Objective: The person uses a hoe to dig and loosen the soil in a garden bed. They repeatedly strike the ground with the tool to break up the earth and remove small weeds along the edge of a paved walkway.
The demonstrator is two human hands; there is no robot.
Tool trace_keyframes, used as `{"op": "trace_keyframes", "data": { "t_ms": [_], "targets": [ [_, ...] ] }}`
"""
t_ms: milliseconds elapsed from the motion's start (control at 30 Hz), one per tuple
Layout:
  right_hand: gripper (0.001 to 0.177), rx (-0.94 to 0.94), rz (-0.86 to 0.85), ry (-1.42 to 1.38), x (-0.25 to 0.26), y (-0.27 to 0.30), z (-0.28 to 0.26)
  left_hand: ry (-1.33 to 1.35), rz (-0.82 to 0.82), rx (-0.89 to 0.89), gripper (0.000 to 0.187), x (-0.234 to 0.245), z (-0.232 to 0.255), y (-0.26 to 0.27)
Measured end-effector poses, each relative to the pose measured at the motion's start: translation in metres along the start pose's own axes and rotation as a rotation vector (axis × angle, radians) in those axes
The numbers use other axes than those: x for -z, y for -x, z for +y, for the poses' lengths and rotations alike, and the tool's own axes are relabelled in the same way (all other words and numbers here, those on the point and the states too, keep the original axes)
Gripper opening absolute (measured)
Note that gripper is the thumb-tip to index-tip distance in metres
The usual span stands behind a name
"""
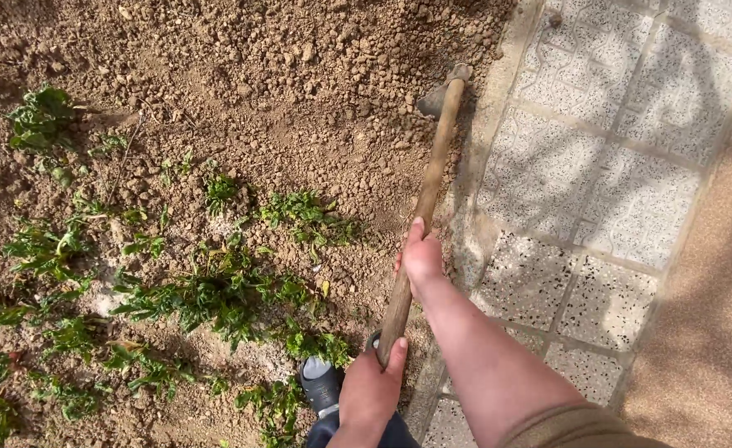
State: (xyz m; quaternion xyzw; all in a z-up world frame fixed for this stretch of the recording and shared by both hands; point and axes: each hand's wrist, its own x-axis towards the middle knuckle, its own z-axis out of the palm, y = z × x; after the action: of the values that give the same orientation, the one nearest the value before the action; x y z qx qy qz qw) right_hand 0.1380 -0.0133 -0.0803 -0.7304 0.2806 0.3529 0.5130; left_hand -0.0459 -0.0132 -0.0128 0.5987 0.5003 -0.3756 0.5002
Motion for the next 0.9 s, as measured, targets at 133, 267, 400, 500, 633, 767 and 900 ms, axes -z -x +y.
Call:
{"op": "trace_keyframes", "data": {
  "t_ms": [133, 267, 400, 500, 633, 767, 900],
  "targets": [
    [0.037, -0.073, 0.010, 0.083, 0.000, 0.006, -0.004, 0.071, -0.014, 0.006, 0.067, -0.005, -0.002, -0.001],
    [0.035, -0.105, -0.031, 0.121, 0.004, 0.016, -0.009, 0.099, -0.008, 0.031, 0.064, -0.010, -0.005, 0.005],
    [0.039, -0.086, -0.061, 0.109, 0.014, 0.010, -0.007, 0.008, 0.045, -0.011, 0.070, -0.027, -0.013, -0.002],
    [0.040, -0.087, -0.006, 0.074, 0.017, 0.014, -0.008, -0.017, 0.083, -0.094, 0.071, -0.028, -0.021, -0.002],
    [0.050, -0.124, 0.083, 0.078, 0.018, 0.051, -0.041, -0.075, 0.041, -0.107, 0.066, -0.015, -0.017, 0.003],
    [0.056, -0.081, 0.087, -0.028, 0.016, 0.074, -0.074, -0.066, 0.079, -0.215, 0.062, 0.007, -0.003, 0.009],
    [0.054, -0.003, 0.078, -0.035, 0.019, 0.085, -0.084, -0.079, 0.043, -0.198, 0.067, 0.020, 0.003, 0.021]
  ]
}}
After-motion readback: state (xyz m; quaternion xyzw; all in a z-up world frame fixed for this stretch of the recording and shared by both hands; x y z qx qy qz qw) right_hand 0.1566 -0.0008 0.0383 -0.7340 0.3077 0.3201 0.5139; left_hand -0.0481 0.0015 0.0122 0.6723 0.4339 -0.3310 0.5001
